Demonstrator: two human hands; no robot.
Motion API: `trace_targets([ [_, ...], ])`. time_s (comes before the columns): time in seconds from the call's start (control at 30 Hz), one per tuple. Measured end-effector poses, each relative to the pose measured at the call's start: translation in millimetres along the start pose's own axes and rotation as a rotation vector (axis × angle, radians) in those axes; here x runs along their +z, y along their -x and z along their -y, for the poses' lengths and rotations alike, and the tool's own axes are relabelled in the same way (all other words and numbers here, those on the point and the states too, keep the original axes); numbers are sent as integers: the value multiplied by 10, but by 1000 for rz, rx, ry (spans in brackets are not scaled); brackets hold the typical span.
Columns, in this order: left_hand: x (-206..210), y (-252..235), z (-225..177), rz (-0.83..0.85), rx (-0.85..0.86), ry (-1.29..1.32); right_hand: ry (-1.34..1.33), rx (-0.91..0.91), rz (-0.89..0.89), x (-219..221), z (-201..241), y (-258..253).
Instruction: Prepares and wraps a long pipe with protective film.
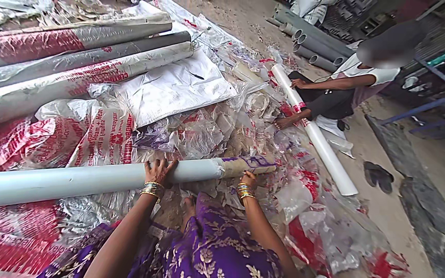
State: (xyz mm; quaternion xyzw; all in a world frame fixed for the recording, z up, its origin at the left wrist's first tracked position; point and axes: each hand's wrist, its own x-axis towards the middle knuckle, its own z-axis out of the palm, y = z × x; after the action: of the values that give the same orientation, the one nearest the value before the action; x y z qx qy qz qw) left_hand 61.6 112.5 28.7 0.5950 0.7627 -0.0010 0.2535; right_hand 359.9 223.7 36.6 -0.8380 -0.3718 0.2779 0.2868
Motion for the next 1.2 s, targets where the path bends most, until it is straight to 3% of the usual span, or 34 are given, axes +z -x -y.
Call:
trace_targets([
  [0.83, -8, 3, 2, 32, -11, -30, 28, 32, 59, 372, 71, 866],
  [1.03, -1, -5, 10, 21, -3, -29, 1, 28, 141, 426, 73, 1030],
  [1.2, -48, -4, 36, 18, 18, -19, -106, 27, 325, 326, -23, 878],
])
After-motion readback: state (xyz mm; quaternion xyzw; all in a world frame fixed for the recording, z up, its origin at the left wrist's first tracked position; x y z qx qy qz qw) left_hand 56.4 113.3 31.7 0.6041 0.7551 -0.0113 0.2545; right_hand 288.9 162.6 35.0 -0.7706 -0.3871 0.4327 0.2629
